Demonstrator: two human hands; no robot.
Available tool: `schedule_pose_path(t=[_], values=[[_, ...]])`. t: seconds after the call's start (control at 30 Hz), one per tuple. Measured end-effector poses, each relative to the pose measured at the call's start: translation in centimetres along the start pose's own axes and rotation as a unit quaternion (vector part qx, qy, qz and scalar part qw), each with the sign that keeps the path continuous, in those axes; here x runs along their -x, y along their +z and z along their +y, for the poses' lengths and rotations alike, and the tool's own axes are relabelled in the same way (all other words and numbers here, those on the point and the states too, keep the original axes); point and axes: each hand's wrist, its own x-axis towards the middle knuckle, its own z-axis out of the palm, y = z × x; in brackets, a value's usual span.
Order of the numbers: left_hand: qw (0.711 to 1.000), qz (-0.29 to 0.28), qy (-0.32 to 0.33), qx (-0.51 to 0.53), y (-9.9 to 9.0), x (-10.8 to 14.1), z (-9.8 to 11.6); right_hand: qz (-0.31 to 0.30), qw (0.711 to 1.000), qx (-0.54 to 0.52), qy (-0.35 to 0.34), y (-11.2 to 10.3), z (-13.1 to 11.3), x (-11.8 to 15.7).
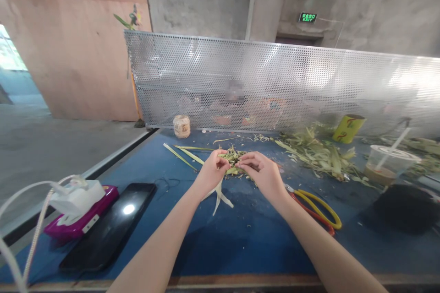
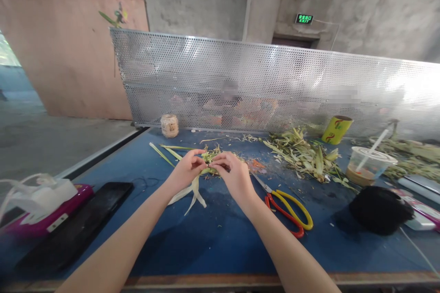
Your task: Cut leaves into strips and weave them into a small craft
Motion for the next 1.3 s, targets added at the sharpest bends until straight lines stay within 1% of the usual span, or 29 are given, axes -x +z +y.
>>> schedule_pose_path(t=[0.07,0.13,0.27,0.4,0.47,0.57,0.63,0.7,0.73,0.77,0.8,0.83,0.87,0.9,0.93,1.0,1.07,1.1,1.13,1.2,1.3], values=[[1.000,0.001,0.007,-0.028,0.0,-0.1,-0.2,-0.029,0.999,-0.018,0.011,-0.2,-0.2,0.0],[0.998,0.004,0.028,-0.050,0.0,-0.2,-0.6,-0.053,0.998,-0.014,0.020,-0.4,-0.4,-0.1],[0.993,0.011,0.075,-0.093,0.0,-0.4,-1.2,-0.073,0.996,0.040,0.008,-0.8,-0.5,-0.2],[0.990,0.023,0.087,-0.108,-0.2,-0.4,-1.1,-0.077,0.990,0.120,-0.023,-1.0,-0.5,-0.1],[0.991,0.032,0.084,-0.096,-0.3,-0.4,-0.9,-0.058,0.978,0.192,-0.050,-1.1,-0.6,-0.1],[0.996,0.060,0.064,-0.024,-0.4,-0.4,-0.5,0.005,0.950,0.293,-0.111,-1.3,-0.8,-0.1],[0.995,0.067,0.055,0.045,-0.2,-0.4,-0.3,0.048,0.934,0.324,-0.145,-1.2,-0.7,-0.1],[0.991,0.063,0.050,0.109,0.0,-0.3,-0.1,0.080,0.932,0.319,-0.152,-1.0,-0.4,-0.1],[0.988,0.060,0.045,0.136,0.2,-0.3,0.0,0.093,0.940,0.296,-0.144,-0.9,-0.3,-0.1],[0.985,0.059,0.037,0.158,0.4,-0.2,0.1,0.102,0.953,0.253,-0.129,-0.7,-0.1,-0.1],[0.982,0.058,0.029,0.175,0.5,-0.1,0.1,0.105,0.971,0.189,-0.105,-0.4,0.1,-0.2],[0.981,0.057,0.023,0.185,0.6,0.0,0.2,0.104,0.986,0.106,-0.074,-0.2,0.2,-0.2],[0.980,0.056,0.020,0.188,0.7,0.0,0.2,0.101,0.994,0.009,-0.036,0.1,0.3,-0.2],[0.981,0.056,0.022,0.185,0.8,0.1,0.1,0.095,0.991,-0.094,0.007,0.3,0.4,-0.3],[0.982,0.055,0.027,0.178,0.9,0.1,0.1,0.086,0.976,-0.192,0.050,0.4,0.5,-0.3],[0.986,0.054,0.042,0.150,1.0,0.2,-0.1,0.076,0.928,-0.348,0.113,0.6,0.7,-0.5],[0.990,0.056,0.062,0.116,1.1,0.2,-0.2,0.074,0.884,-0.440,0.143,0.7,0.8,-0.6],[0.991,0.058,0.072,0.100,1.1,0.2,-0.3,0.074,0.869,-0.466,0.150,0.6,0.8,-0.7],[0.991,0.060,0.083,0.088,1.0,0.1,-0.3,0.072,0.858,-0.483,0.158,0.6,0.9,-0.8],[0.990,0.054,0.106,0.072,0.9,0.1,-0.3,0.052,0.848,-0.494,0.183,0.5,1.1,-0.8],[0.989,0.030,0.145,0.015,0.6,0.3,-0.1,-0.014,0.852,-0.469,0.234,0.4,1.2,-0.8]])
